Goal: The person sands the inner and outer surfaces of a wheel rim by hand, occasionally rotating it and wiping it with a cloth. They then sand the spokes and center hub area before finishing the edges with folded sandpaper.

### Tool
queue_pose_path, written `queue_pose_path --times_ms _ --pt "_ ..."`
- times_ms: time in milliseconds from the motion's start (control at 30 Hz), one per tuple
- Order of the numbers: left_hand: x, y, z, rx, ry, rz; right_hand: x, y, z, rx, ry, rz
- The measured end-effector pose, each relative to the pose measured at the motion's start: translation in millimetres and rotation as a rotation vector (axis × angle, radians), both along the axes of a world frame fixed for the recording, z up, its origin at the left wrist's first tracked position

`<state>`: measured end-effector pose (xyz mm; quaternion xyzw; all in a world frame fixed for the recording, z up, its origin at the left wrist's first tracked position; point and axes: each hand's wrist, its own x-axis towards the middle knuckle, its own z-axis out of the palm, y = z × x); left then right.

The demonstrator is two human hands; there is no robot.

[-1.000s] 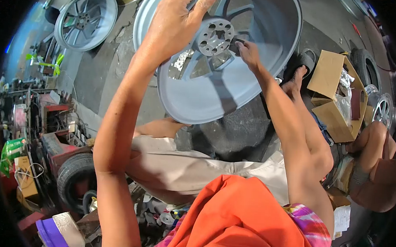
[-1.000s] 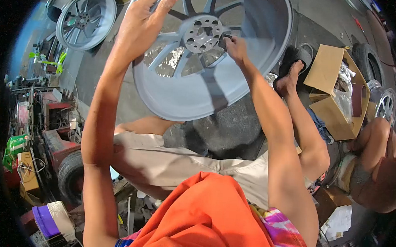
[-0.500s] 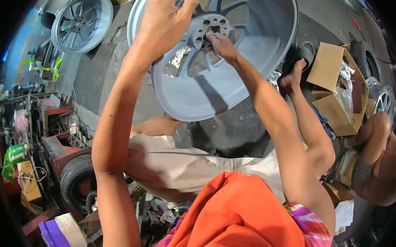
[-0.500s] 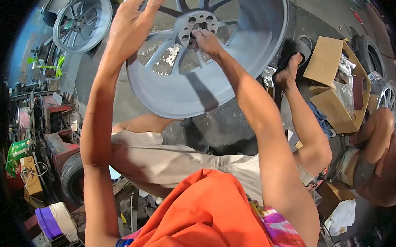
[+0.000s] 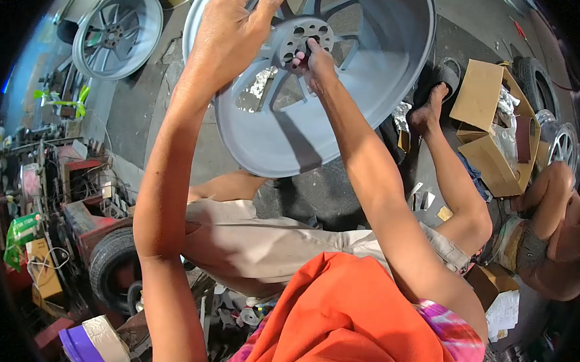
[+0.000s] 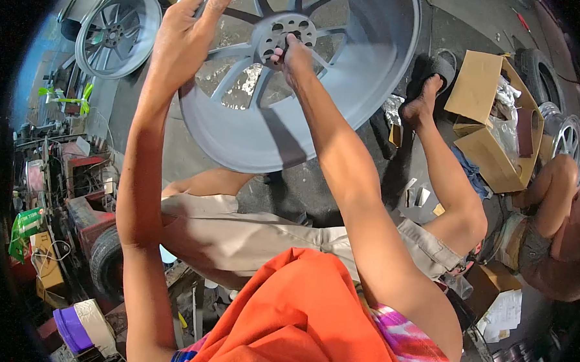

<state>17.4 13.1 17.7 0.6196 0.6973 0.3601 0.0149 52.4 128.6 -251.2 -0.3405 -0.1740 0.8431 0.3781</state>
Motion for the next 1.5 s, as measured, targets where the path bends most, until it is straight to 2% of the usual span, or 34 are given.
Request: queue_pose_path --times_ms 33,67,100,167,233,300,367,400,433,533,567,633,667,700,767,800,867,900,967,1033,1100,1133,1167,1233,1300,1367,1400,1467,1500 --pt "0.1 0.6 3.2 0.036 0.019 -0.031 2.5 -1.4 2.0 0.003 0.003 -0.005" --pt "0.1 1.1 7.3 -0.083 -0.095 0.019 4.9 -4.9 3.5 -0.098 0.057 -0.065" --pt "-2.5 1.1 7.1 -0.078 -0.093 0.022 4.8 -6.5 4.3 -0.202 0.109 -0.121" --pt "-5.9 -2.1 -1.1 0.0 0.096 0.034 -2.9 -3.9 4.5 -0.291 0.114 -0.162" --pt "0.1 -3.1 -6.4 -0.014 0.064 0.014 -3.6 0.0 -1.0 -0.47 0.128 -0.277" --pt "-2.0 -1.2 -1.0 0.014 0.037 0.009 -11.5 12.7 -3.2 -0.488 0.189 -0.288" --pt "3.6 -4.6 8.1 -0.007 -0.039 -0.032 -10.8 24.0 -14.7 -0.399 0.257 -0.214" --pt "1.8 -3.3 6.7 0.005 -0.034 -0.038 -1.5 17.1 -10.1 -0.29 0.162 -0.084" --pt "0.3 -2.1 3.7 0.012 -0.031 -0.045 9.5 9.9 -9.8 -0.291 0.155 -0.086" --pt "-10.4 3.7 -11.7 0.138 0.074 -0.054 43.2 9.0 -14.3 0.285 -0.004 0.347" --pt "-9.9 2.1 -9.7 0.14 0.077 -0.052 57.1 15.4 -16.4 0.288 -0.001 0.349" --pt "2.9 -5.2 6.9 0.045 -0.009 -0.069 82.7 21.9 -17.7 1.305 -0.625 0.454" --pt "-0.7 -4.4 5.0 0.049 -0.012 -0.06 90.2 22.5 -18.7 1.701 -0.799 0.298" --pt "-5.1 -1.6 -0.2 0.057 0.043 -0.041 94.9 21.9 -13.9 1.7 -0.801 0.311" --pt "-11.3 4.9 -7.5 0.069 0.107 -0.02 96.2 26.4 4.1 2.233 -0.957 0.193" --pt "-11.8 8.0 -11.6 0.115 0.096 -0.052 91.0 28.4 4.8 2.229 -0.956 0.191" --pt "-6.0 11.0 -9.3 0.165 0.091 -0.093 73.8 44.4 6.6 2.55 -1.153 0.271" --pt "-0.7 9.4 -5.5 0.115 0.044 -0.099 71.4 48.4 2.5 2.551 -1.155 0.264" --pt "3.3 7.7 0.3 0.066 -0.001 -0.094 64.5 48.5 -14.5 2.308 -1.356 0.385" --pt "5.3 5.5 0.9 0.023 -0.048 -0.112 59.1 35.7 -20.4 2.239 -1.308 0.346" --pt "7.0 7.9 -4.4 0.009 -0.105 -0.091 53.3 21.8 -33.3 1.779 -1.285 0.265" --pt "6.5 8.2 -2.4 0.049 -0.07 -0.118 46.1 26.9 -36.3 1.77 -1.1 0.121" --pt "5.5 8.0 -0.1 0.087 -0.031 -0.143 49.3 34.2 -39.4 1.771 -1.102 0.113" --pt "3.8 5.4 0.3 0.116 -0.021 -0.14 73.6 39.6 -14.0 0.68 -0.463 0.628" --pt "-2.0 0.3 -1.4 0.114 0.027 -0.125 107.9 46.7 -32.2 0.742 -0.409 0.735" --pt "-3.5 -2.7 -0.7 0.085 0.002 -0.105 137.8 27.3 -42.3 1.742 -0.986 0.201" --pt "-3.6 -1.1 -0.4 0.061 -0.009 -0.107 142.5 20.6 -34.5 1.739 -0.989 0.209" --pt "-24.3 4.3 -20.9 0.008 -0.009 -0.091 137.6 17.0 0.6 1.66 -1.205 0.373" --pt "-31.4 6.1 -26.7 -0.044 -0.01 -0.073 128.6 16.8 8.2 1.659 -1.204 0.367"
